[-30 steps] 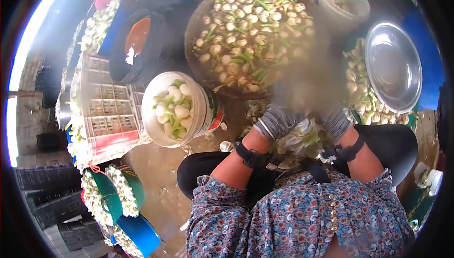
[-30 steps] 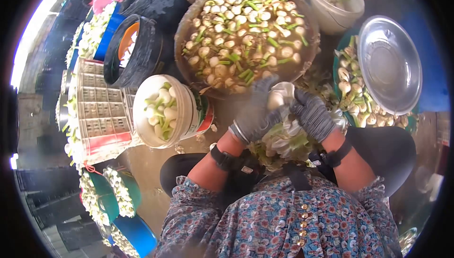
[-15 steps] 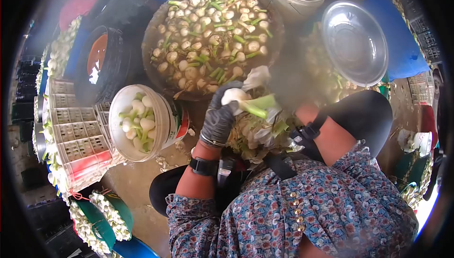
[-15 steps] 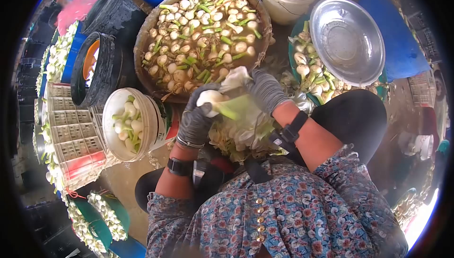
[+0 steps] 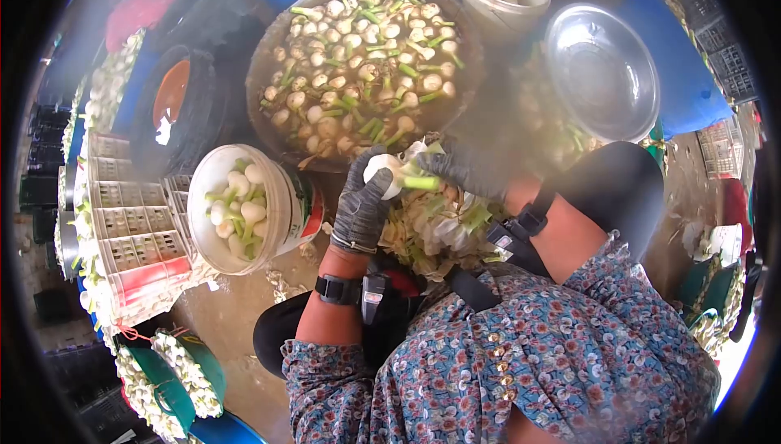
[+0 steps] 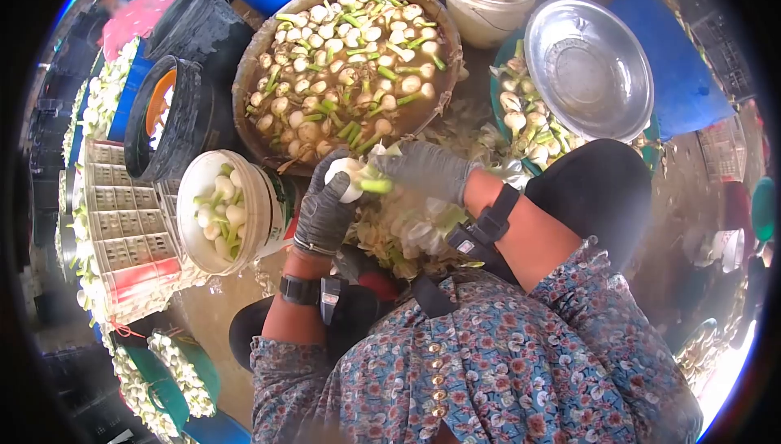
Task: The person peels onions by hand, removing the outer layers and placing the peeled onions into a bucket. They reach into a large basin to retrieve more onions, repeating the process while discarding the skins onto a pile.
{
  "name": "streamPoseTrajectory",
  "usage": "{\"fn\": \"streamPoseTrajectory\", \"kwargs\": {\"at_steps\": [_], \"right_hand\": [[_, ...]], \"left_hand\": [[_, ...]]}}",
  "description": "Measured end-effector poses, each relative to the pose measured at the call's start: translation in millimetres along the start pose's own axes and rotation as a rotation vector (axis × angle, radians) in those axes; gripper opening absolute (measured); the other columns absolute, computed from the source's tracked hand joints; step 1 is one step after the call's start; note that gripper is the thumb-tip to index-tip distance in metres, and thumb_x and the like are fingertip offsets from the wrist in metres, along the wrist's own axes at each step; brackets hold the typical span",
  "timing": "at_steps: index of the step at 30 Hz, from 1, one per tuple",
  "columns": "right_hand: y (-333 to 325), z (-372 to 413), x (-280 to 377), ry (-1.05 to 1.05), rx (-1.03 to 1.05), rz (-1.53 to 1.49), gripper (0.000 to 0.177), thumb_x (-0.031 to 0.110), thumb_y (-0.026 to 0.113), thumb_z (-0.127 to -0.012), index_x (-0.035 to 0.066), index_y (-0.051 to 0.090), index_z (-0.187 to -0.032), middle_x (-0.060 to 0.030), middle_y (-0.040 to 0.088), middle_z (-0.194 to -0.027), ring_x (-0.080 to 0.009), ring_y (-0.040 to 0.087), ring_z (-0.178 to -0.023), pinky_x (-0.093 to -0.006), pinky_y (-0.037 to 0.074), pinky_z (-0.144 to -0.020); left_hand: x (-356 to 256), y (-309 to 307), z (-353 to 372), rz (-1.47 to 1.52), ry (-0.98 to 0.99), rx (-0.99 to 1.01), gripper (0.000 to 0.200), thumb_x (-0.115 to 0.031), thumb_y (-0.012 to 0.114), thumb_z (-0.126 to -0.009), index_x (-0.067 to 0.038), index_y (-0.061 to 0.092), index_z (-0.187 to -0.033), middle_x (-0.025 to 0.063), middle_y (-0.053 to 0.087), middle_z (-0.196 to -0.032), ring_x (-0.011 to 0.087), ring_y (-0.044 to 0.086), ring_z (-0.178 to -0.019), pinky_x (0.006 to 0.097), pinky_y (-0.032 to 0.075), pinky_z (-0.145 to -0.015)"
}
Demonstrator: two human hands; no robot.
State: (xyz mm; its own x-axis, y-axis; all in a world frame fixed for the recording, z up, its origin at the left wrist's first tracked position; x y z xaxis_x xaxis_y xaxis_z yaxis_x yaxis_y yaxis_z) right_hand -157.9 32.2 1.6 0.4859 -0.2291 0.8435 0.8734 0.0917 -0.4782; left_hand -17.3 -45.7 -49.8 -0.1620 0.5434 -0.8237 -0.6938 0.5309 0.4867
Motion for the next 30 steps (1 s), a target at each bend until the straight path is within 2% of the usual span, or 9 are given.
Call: {"fn": "streamPoseTrajectory", "kwargs": {"at_steps": [6, 10, 11, 12, 15, 20, 24, 27, 30], "right_hand": [[-27.4, -10.7, -86.8, 0.084, -0.413, 0.016, 0.052, 0.014, 0.062, -0.081, -0.003, 0.05, -0.129, -0.0173, 0.067, -0.084, -0.0346, 0.066, -0.072, -0.0418, 0.054, -0.063], [-26.9, -18.2, -88.9, -0.014, -0.272, 0.44, 0.043, 0.017, 0.06, -0.083, -0.001, 0.056, -0.122, -0.0165, 0.067, -0.089, -0.0346, 0.066, -0.078, -0.0441, 0.053, -0.071], [-15.0, -12.9, -60.7, 0.0, -0.135, 0.443, 0.042, 0.021, 0.059, -0.084, 0.001, 0.058, -0.121, -0.0159, 0.067, -0.092, -0.0344, 0.066, -0.081, -0.0456, 0.052, -0.074], [0.4, -5.8, -32.4, 0.015, 0.002, 0.442, 0.041, 0.025, 0.059, -0.084, 0.003, 0.06, -0.119, -0.0153, 0.068, -0.096, -0.0342, 0.066, -0.085, -0.0471, 0.052, -0.076], [28.0, 20.6, 7.3, 0.049, 0.264, 0.518, 0.038, 0.036, 0.054, -0.09, 0.005, 0.065, -0.109, -0.017, 0.068, -0.101, -0.035, 0.066, -0.092, -0.0492, 0.05, -0.082], [14.3, 12.7, -28.1, 0.124, 0.055, 0.601, 0.046, 0.043, 0.048, -0.096, 0.002, 0.07, -0.094, -0.0217, 0.068, -0.093, -0.038, 0.065, -0.088, -0.0476, 0.051, -0.081], [11.0, 1.7, -56.0, 0.217, 0.038, 0.52, 0.043, 0.042, 0.051, -0.094, 0.003, 0.07, -0.093, -0.0188, 0.069, -0.088, -0.0385, 0.066, -0.084, -0.0478, 0.052, -0.08], [10.5, -0.6, -65.6, 0.253, 0.1, 0.478, 0.042, 0.042, 0.052, -0.094, 0.004, 0.07, -0.095, -0.0186, 0.069, -0.089, -0.0378, 0.066, -0.086, -0.0476, 0.052, -0.08], [8.3, -2.3, -84.0, 0.276, 0.089, 0.413, 0.041, 0.041, 0.053, -0.093, 0.004, 0.07, -0.095, -0.0185, 0.07, -0.09, -0.0375, 0.066, -0.086, -0.0473, 0.051, -0.08]], "left_hand": [[-26.3, 6.7, 11.2, -0.468, 0.169, 0.036, 0.05, -0.014, 0.07, -0.086, -0.005, 0.05, -0.131, 0.0101, 0.062, -0.115, 0.0232, 0.06, -0.11, 0.0332, 0.055, -0.09], [-72.3, -13.1, 16.7, -1.503, 0.447, -0.2, 0.043, -0.019, 0.07, -0.082, -0.002, 0.058, -0.12, 0.0145, 0.065, -0.115, 0.0297, 0.061, -0.109, 0.0451, 0.049, -0.092], [-93.0, 24.1, 33.0, -2.284, 0.636, -0.258, 0.044, -0.028, 0.067, -0.084, -0.006, 0.06, -0.121, 0.015, 0.065, -0.117, 0.0305, 0.061, -0.109, 0.0491, 0.045, -0.095], [-93.8, -42.2, 17.8, -2.177, 0.605, -0.519, 0.04, -0.031, 0.063, -0.088, -0.012, 0.061, -0.123, 0.0127, 0.065, -0.12, 0.0272, 0.059, -0.113, 0.0482, 0.043, -0.096], [-112.2, -165.0, 3.7, -1.189, 0.48, -0.637, 0.068, -0.043, 0.054, -0.093, 0.002, 0.041, -0.141, 0.0154, 0.048, -0.144, 0.0287, 0.046, -0.133, 0.0477, 0.04, -0.107], [-62.9, -128.3, -32.5, 0.501, 0.243, -0.332, 0.068, -0.047, 0.052, -0.093, 0.002, 0.043, -0.14, 0.0136, 0.046, -0.146, 0.0274, 0.051, -0.124, 0.0404, 0.049, -0.097], [-5.9, -53.4, -92.3, -0.044, -0.246, -0.344, 0.042, -0.04, 0.056, -0.093, -0.008, 0.056, -0.119, 0.0092, 0.066, -0.114, 0.018, 0.064, -0.091, 0.0319, 0.054, -0.079], [26.9, -42.2, -146.2, -0.527, -0.319, -0.377, 0.038, -0.039, 0.056, -0.093, -0.01, 0.058, -0.117, 0.0096, 0.069, -0.103, 0.0176, 0.066, -0.086, 0.0323, 0.054, -0.075], [87.3, -44.2, -200.3, -0.989, -0.694, -0.187, 0.044, -0.037, 0.052, -0.095, -0.004, 0.059, -0.124, 0.0157, 0.063, -0.126, 0.0265, 0.07, -0.096, 0.0404, 0.057, -0.074]]}}
Point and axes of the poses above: each hand's wrist, its own z-axis away from the middle knuckle, its own y-axis out of the palm, x = y × z, the point moved 9 cm from there along -z, towards the middle knuckle
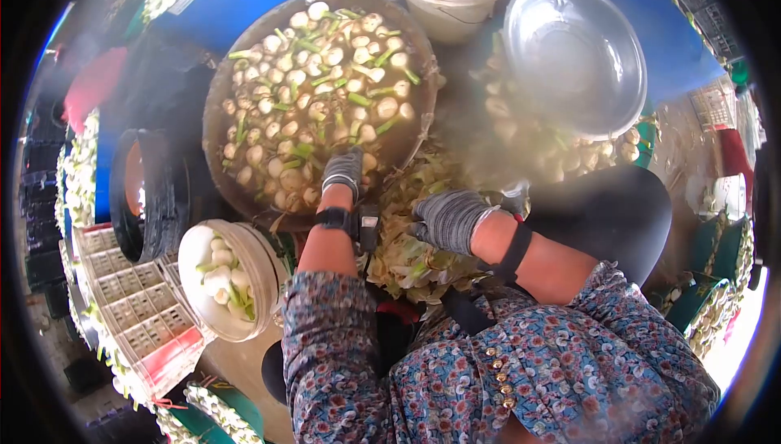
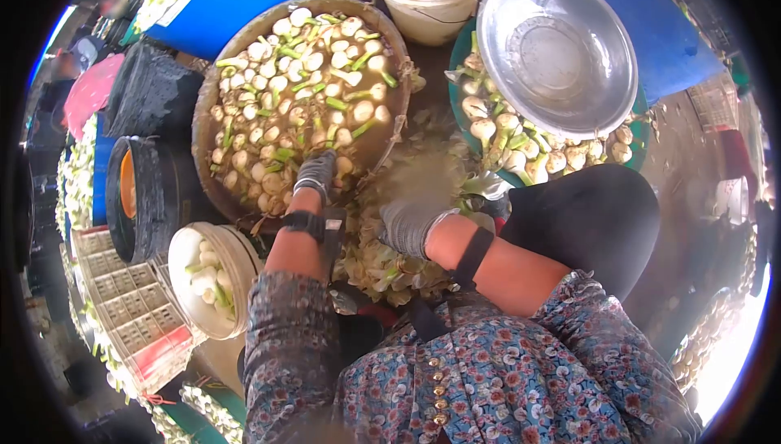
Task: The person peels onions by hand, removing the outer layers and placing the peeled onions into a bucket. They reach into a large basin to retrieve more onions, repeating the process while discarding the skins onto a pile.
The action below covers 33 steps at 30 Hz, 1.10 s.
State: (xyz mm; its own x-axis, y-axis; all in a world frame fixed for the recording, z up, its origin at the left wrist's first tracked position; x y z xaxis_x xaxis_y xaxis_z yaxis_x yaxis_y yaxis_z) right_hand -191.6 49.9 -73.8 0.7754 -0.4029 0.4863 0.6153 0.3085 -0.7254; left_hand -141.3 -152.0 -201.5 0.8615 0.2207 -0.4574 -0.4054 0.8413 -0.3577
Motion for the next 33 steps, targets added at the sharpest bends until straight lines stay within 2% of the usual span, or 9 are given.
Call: {"fn": "streamPoseTrajectory", "kwargs": {"at_steps": [3, 6, 10, 11, 14, 18, 20, 30, 33], "right_hand": [[-7.1, -2.0, -4.4, 0.01, -0.039, -0.049, 0.042, 0.041, 0.054, -0.093, 0.002, 0.071, -0.093, -0.0192, 0.07, -0.089, -0.0377, 0.066, -0.084, -0.0466, 0.051, -0.079], [-9.9, -6.9, -4.6, 0.01, -0.032, -0.066, 0.044, 0.043, 0.053, -0.094, 0.002, 0.07, -0.095, -0.0201, 0.069, -0.088, -0.0384, 0.066, -0.085, -0.0472, 0.051, -0.08], [-9.7, -13.5, -5.3, 0.064, -0.004, -0.098, 0.044, 0.043, 0.05, -0.096, 0.003, 0.068, -0.095, -0.0203, 0.068, -0.085, -0.039, 0.065, -0.083, -0.0498, 0.05, -0.079], [-11.2, -13.9, -6.9, 0.09, 0.01, -0.105, 0.045, 0.044, 0.049, -0.097, 0.003, 0.068, -0.094, -0.021, 0.067, -0.083, -0.0393, 0.065, -0.082, -0.0504, 0.05, -0.078], [-27.8, -10.6, -14.6, 0.124, -0.145, -0.109, 0.042, 0.041, 0.05, -0.097, 0.003, 0.068, -0.092, -0.0221, 0.065, -0.079, -0.0396, 0.064, -0.079, -0.0495, 0.05, -0.074], [-51.4, -0.2, -27.4, 0.042, -0.584, -0.302, 0.03, 0.033, 0.056, -0.094, 0.005, 0.067, -0.096, -0.0188, 0.068, -0.089, -0.0374, 0.065, -0.083, -0.0452, 0.051, -0.079], [-66.5, 13.0, -27.1, -0.025, -0.766, -0.426, 0.022, 0.026, 0.059, -0.093, 0.006, 0.066, -0.096, -0.0178, 0.068, -0.09, -0.0368, 0.065, -0.084, -0.0446, 0.051, -0.078], [-85.6, 42.1, 11.2, -0.085, -0.698, -0.523, 0.012, 0.013, 0.069, -0.087, 0.005, 0.07, -0.095, -0.0125, 0.07, -0.088, -0.0296, 0.066, -0.079, -0.0372, 0.053, -0.074], [-86.3, 48.3, 19.4, -0.135, -0.737, -0.437, 0.011, 0.012, 0.07, -0.086, 0.006, 0.07, -0.095, -0.013, 0.068, -0.087, -0.0301, 0.066, -0.078, -0.0371, 0.053, -0.074]], "left_hand": [[-32.5, 32.7, -5.8, -0.955, 0.184, -0.104, 0.048, -0.039, 0.049, -0.097, -0.004, 0.057, -0.13, 0.0177, 0.057, -0.136, 0.0303, 0.062, -0.116, 0.0416, 0.053, -0.091], [-44.5, 62.9, 0.5, -1.502, 0.613, 0.108, 0.047, -0.04, 0.046, -0.099, -0.009, 0.055, -0.135, 0.0166, 0.056, -0.137, 0.0323, 0.055, -0.124, 0.0421, 0.049, -0.1], [-19.5, 31.7, 11.5, -0.553, 0.139, 0.172, 0.048, -0.041, 0.058, -0.093, -0.014, 0.057, -0.133, 0.0185, 0.065, -0.121, 0.031, 0.064, -0.108, 0.0406, 0.05, -0.091], [-26.2, 28.4, 18.8, -0.593, 0.271, 0.117, 0.05, -0.04, 0.062, -0.091, -0.01, 0.057, -0.131, 0.0161, 0.068, -0.11, 0.0282, 0.066, -0.096, 0.0387, 0.051, -0.085], [-3.0, 34.6, 5.9, -0.094, 0.449, 0.199, 0.039, -0.017, 0.064, -0.093, -0.008, 0.056, -0.13, 0.0094, 0.064, -0.113, 0.0166, 0.062, -0.093, 0.034, 0.053, -0.073], [-22.8, 8.8, 97.7, 0.408, 0.566, 0.21, 0.04, -0.009, 0.067, -0.089, -0.005, 0.056, -0.127, 0.0067, 0.064, -0.112, 0.0169, 0.062, -0.098, 0.0295, 0.053, -0.087], [-23.9, 2.8, 122.7, 0.426, 0.7, 0.195, 0.041, -0.006, 0.068, -0.088, -0.004, 0.056, -0.127, 0.005, 0.061, -0.117, 0.0148, 0.059, -0.104, 0.028, 0.051, -0.091], [-31.2, -2.1, 233.8, 0.031, 0.992, -0.165, 0.045, -0.003, 0.073, -0.083, -0.004, 0.058, -0.125, 0.0073, 0.06, -0.12, 0.0164, 0.057, -0.11, 0.0306, 0.047, -0.098], [-28.8, -0.1, 243.4, 0.147, 1.013, -0.172, 0.044, -0.002, 0.073, -0.082, -0.004, 0.059, -0.123, 0.0082, 0.061, -0.118, 0.0178, 0.059, -0.109, 0.0315, 0.048, -0.097]]}}
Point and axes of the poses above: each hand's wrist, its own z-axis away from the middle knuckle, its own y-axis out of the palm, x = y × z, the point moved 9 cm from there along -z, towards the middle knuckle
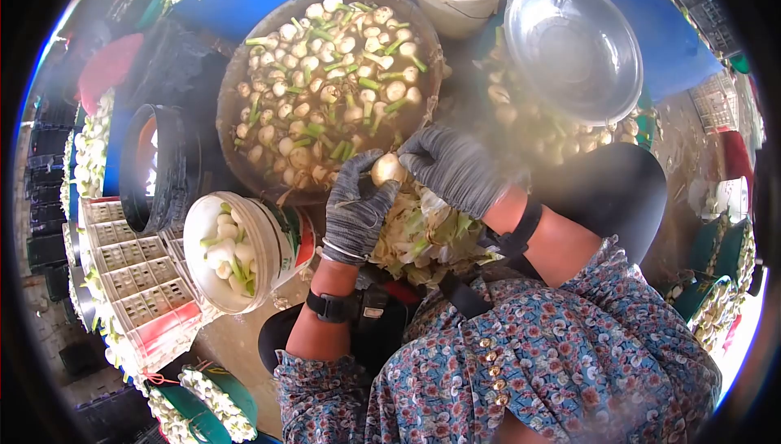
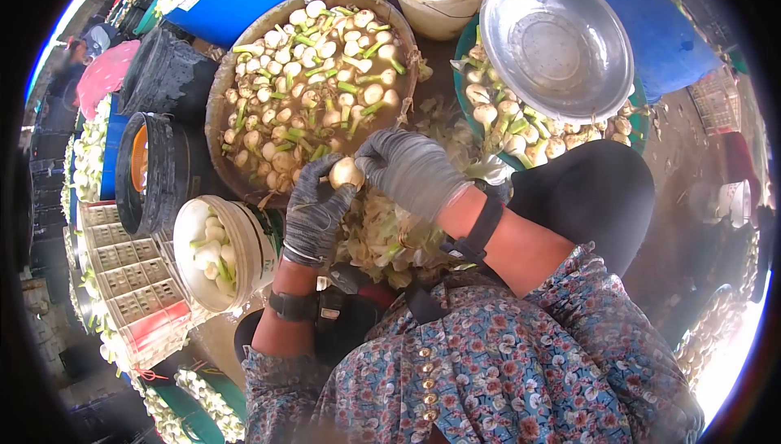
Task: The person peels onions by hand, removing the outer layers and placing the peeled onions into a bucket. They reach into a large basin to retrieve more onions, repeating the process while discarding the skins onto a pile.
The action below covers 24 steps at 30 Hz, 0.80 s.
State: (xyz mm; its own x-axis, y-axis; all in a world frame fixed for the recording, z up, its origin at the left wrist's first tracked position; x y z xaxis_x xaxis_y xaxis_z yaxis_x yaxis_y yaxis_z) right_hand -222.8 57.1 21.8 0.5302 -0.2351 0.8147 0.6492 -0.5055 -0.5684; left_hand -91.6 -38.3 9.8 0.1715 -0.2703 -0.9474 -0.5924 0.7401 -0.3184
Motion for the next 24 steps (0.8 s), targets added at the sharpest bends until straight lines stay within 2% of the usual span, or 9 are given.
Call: {"fn": "streamPoseTrajectory", "kwargs": {"at_steps": [3, 6, 10, 13, 14, 18, 22, 24], "right_hand": [[-6.0, 4.6, 11.4, -0.091, -0.072, 0.055, 0.011, 0.014, 0.07, -0.085, 0.006, 0.069, -0.093, -0.0131, 0.067, -0.087, -0.0313, 0.065, -0.079, -0.0376, 0.052, -0.072], [-8.3, 5.7, 19.6, -0.144, -0.067, 0.234, 0.013, 0.017, 0.069, -0.085, 0.007, 0.067, -0.092, -0.0128, 0.067, -0.088, -0.0329, 0.065, -0.078, -0.0394, 0.053, -0.07], [-10.0, 7.5, 28.9, -0.241, -0.08, 0.36, 0.017, 0.022, 0.068, -0.084, 0.008, 0.065, -0.092, -0.0134, 0.067, -0.086, -0.034, 0.065, -0.075, -0.0422, 0.053, -0.066], [-0.4, 1.5, 17.5, -0.182, -0.034, 0.334, 0.016, 0.022, 0.068, -0.084, 0.008, 0.064, -0.09, -0.0143, 0.066, -0.083, -0.0343, 0.065, -0.075, -0.0428, 0.053, -0.066], [0.2, -0.7, 15.9, -0.138, -0.005, 0.289, 0.013, 0.018, 0.068, -0.083, 0.007, 0.063, -0.088, -0.0152, 0.066, -0.081, -0.0346, 0.065, -0.075, -0.042, 0.053, -0.066], [7.0, -4.5, -21.1, 0.157, 0.056, -0.024, 0.018, 0.021, 0.064, -0.086, 0.005, 0.065, -0.094, -0.0184, 0.068, -0.088, -0.0365, 0.066, -0.083, -0.0422, 0.053, -0.076], [-3.9, -10.1, -66.2, 0.304, -0.086, 0.064, 0.017, 0.022, 0.064, -0.088, 0.006, 0.065, -0.095, -0.0188, 0.068, -0.087, -0.0365, 0.066, -0.08, -0.0428, 0.053, -0.074], [-13.2, -10.4, -62.9, 0.297, -0.136, 0.108, 0.018, 0.023, 0.064, -0.09, 0.007, 0.065, -0.097, -0.0181, 0.068, -0.087, -0.0362, 0.066, -0.08, -0.0433, 0.053, -0.074]], "left_hand": [[-0.7, 2.2, 2.0, -0.03, -0.055, -0.008, 0.042, -0.001, 0.072, -0.081, -0.003, 0.06, -0.121, 0.0091, 0.062, -0.117, 0.0186, 0.06, -0.108, 0.0323, 0.049, -0.095], [-5.4, 5.9, 1.7, -0.118, -0.025, 0.005, 0.041, 0.0, 0.072, -0.081, -0.001, 0.06, -0.121, 0.0099, 0.062, -0.116, 0.0194, 0.061, -0.106, 0.0322, 0.049, -0.094], [6.0, 10.4, 0.7, -0.026, -0.051, 0.026, 0.039, 0.0, 0.07, -0.083, 0.0, 0.06, -0.12, 0.0107, 0.063, -0.114, 0.0197, 0.061, -0.105, 0.0317, 0.049, -0.093], [-1.1, 8.0, -3.3, -0.228, 0.112, 0.038, 0.042, 0.0, 0.069, -0.08, -0.001, 0.061, -0.121, 0.0106, 0.062, -0.112, 0.0201, 0.063, -0.098, 0.0299, 0.052, -0.088], [2.1, 8.1, -3.3, -0.185, 0.107, 0.043, 0.043, 0.003, 0.067, -0.08, -0.002, 0.06, -0.122, 0.0114, 0.059, -0.116, 0.0211, 0.062, -0.103, 0.0316, 0.051, -0.091], [-6.6, 8.4, -3.1, 0.082, 0.101, 0.073, 0.047, 0.01, 0.061, -0.081, -0.005, 0.058, -0.125, 0.0099, 0.053, -0.127, 0.0212, 0.055, -0.116, 0.0337, 0.046, -0.1], [-0.8, 2.1, -0.6, 0.266, -0.008, 0.059, 0.043, -0.001, 0.06, -0.087, -0.005, 0.057, -0.13, 0.0074, 0.058, -0.122, 0.0179, 0.058, -0.112, 0.0325, 0.047, -0.098], [9.9, -0.6, -0.7, 0.332, -0.062, 0.057, 0.046, 0.005, 0.061, -0.086, -0.007, 0.055, -0.13, 0.0068, 0.055, -0.125, 0.0182, 0.057, -0.113, 0.0319, 0.047, -0.099]]}}
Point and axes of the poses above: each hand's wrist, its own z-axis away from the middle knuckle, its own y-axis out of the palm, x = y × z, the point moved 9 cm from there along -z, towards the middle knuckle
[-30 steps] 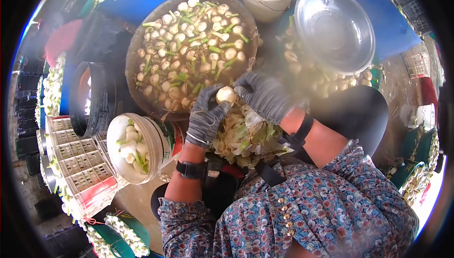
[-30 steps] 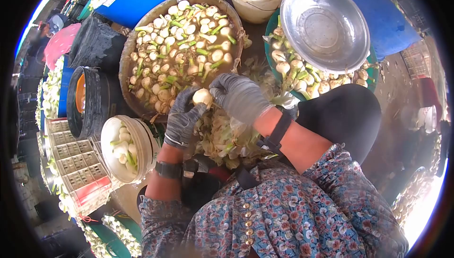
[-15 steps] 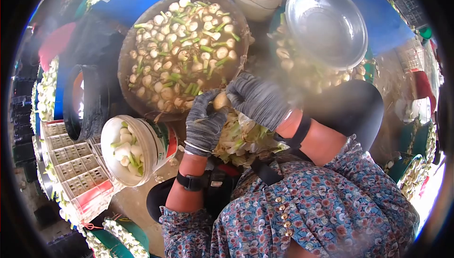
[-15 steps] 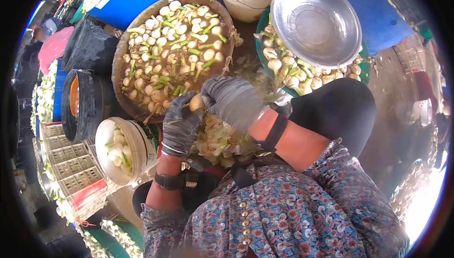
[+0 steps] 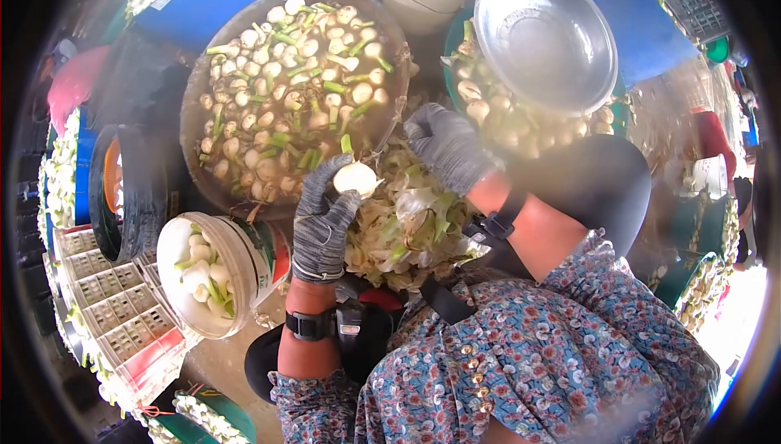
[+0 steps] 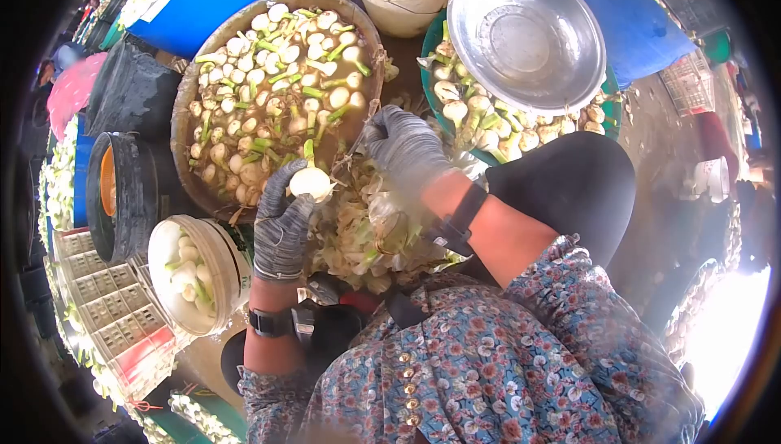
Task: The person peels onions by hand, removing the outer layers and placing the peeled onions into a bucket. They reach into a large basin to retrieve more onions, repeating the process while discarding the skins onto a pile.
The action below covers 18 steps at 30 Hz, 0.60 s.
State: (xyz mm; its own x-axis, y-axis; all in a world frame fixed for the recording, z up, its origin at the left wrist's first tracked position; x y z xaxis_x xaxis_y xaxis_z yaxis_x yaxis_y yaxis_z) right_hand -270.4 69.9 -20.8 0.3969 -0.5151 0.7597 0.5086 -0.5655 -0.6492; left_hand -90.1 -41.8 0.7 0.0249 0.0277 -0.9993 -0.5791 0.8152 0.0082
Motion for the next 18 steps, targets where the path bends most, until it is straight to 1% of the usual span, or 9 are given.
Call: {"fn": "streamPoseTrajectory", "kwargs": {"at_steps": [1, 2, 4, 7, 9, 12, 14, 17, 18], "right_hand": [[-4.8, -0.1, 2.0, -0.003, -0.028, 0.017, 0.018, 0.023, 0.063, -0.09, 0.007, 0.065, -0.098, -0.0177, 0.068, -0.087, -0.0361, 0.066, -0.081, -0.0436, 0.053, -0.074], [-11.5, 7.5, 23.7, -0.071, 0.039, -0.086, 0.02, 0.026, 0.063, -0.092, 0.009, 0.065, -0.1, -0.0164, 0.068, -0.088, -0.036, 0.065, -0.081, -0.0442, 0.053, -0.073], [-13.7, 18.7, 57.3, -0.272, 0.092, -0.042, 0.02, 0.027, 0.063, -0.091, 0.009, 0.064, -0.099, -0.0153, 0.068, -0.088, -0.0353, 0.065, -0.081, -0.0439, 0.053, -0.073], [-7.5, 35.7, 78.1, -0.484, 0.069, 0.08, 0.019, 0.026, 0.063, -0.089, 0.009, 0.065, -0.097, -0.0139, 0.067, -0.086, -0.0329, 0.066, -0.081, -0.0435, 0.053, -0.072], [-3.2, 42.1, 82.7, -0.569, 0.033, 0.153, 0.017, 0.025, 0.063, -0.088, 0.009, 0.065, -0.094, -0.014, 0.066, -0.085, -0.032, 0.066, -0.081, -0.0436, 0.053, -0.072], [-0.6, 42.9, 84.0, -0.543, 0.023, 0.221, 0.012, 0.02, 0.064, -0.085, 0.009, 0.064, -0.088, -0.0127, 0.065, -0.082, -0.0335, 0.065, -0.077, -0.0438, 0.053, -0.069], [10.1, 38.2, 78.6, -0.499, 0.108, 0.229, 0.011, 0.019, 0.064, -0.085, 0.009, 0.064, -0.089, -0.0133, 0.065, -0.081, -0.0349, 0.064, -0.075, -0.0445, 0.053, -0.066], [11.2, 31.5, 61.4, -0.292, 0.173, 0.062, 0.014, 0.021, 0.065, -0.083, 0.008, 0.064, -0.09, -0.0155, 0.066, -0.08, -0.0359, 0.066, -0.076, -0.0441, 0.053, -0.069], [12.9, 27.0, 51.4, -0.194, 0.177, -0.005, 0.017, 0.023, 0.065, -0.083, 0.008, 0.065, -0.091, -0.0161, 0.067, -0.08, -0.0357, 0.066, -0.077, -0.0435, 0.053, -0.071]], "left_hand": [[4.6, -2.8, -0.9, 0.033, -0.025, -0.004, 0.048, 0.009, 0.061, -0.085, -0.007, 0.054, -0.13, 0.0065, 0.053, -0.127, 0.0183, 0.056, -0.114, 0.0316, 0.047, -0.099], [5.8, -4.1, -1.0, 0.006, -0.028, -0.018, 0.048, 0.008, 0.062, -0.085, -0.007, 0.055, -0.13, 0.0066, 0.053, -0.125, 0.0181, 0.057, -0.112, 0.0311, 0.047, -0.097], [9.0, -3.0, -0.5, -0.047, -0.037, -0.045, 0.046, 0.007, 0.063, -0.086, -0.007, 0.056, -0.129, 0.0068, 0.052, -0.123, 0.0177, 0.057, -0.11, 0.0302, 0.049, -0.094], [10.0, -2.0, -3.7, -0.28, 0.037, -0.051, 0.043, 0.004, 0.065, -0.085, -0.008, 0.059, -0.126, 0.0075, 0.05, -0.12, 0.0169, 0.057, -0.105, 0.0287, 0.051, -0.089], [6.4, 1.3, -4.5, -0.437, 0.043, -0.042, 0.043, 0.005, 0.064, -0.084, -0.005, 0.06, -0.125, 0.0086, 0.053, -0.117, 0.0187, 0.057, -0.107, 0.0303, 0.048, -0.093], [-0.5, 4.9, -2.7, -0.616, 0.075, -0.043, 0.043, 0.006, 0.064, -0.082, -0.003, 0.06, -0.124, 0.0096, 0.055, -0.113, 0.0206, 0.056, -0.109, 0.0317, 0.046, -0.097], [-4.5, 9.3, -2.5, -0.655, 0.134, -0.044, 0.043, 0.006, 0.063, -0.083, -0.002, 0.06, -0.124, 0.0097, 0.055, -0.112, 0.0206, 0.057, -0.108, 0.0313, 0.046, -0.096], [0.9, 10.8, -6.0, -0.407, 0.103, -0.062, 0.041, 0.008, 0.063, -0.077, -0.005, 0.066, -0.116, 0.0111, 0.056, -0.11, 0.0246, 0.057, -0.104, 0.0337, 0.047, -0.095], [5.1, 11.4, -5.8, -0.353, 0.056, -0.02, 0.043, 0.008, 0.061, -0.08, -0.005, 0.062, -0.121, 0.0097, 0.058, -0.114, 0.0219, 0.057, -0.108, 0.0331, 0.046, -0.098]]}}
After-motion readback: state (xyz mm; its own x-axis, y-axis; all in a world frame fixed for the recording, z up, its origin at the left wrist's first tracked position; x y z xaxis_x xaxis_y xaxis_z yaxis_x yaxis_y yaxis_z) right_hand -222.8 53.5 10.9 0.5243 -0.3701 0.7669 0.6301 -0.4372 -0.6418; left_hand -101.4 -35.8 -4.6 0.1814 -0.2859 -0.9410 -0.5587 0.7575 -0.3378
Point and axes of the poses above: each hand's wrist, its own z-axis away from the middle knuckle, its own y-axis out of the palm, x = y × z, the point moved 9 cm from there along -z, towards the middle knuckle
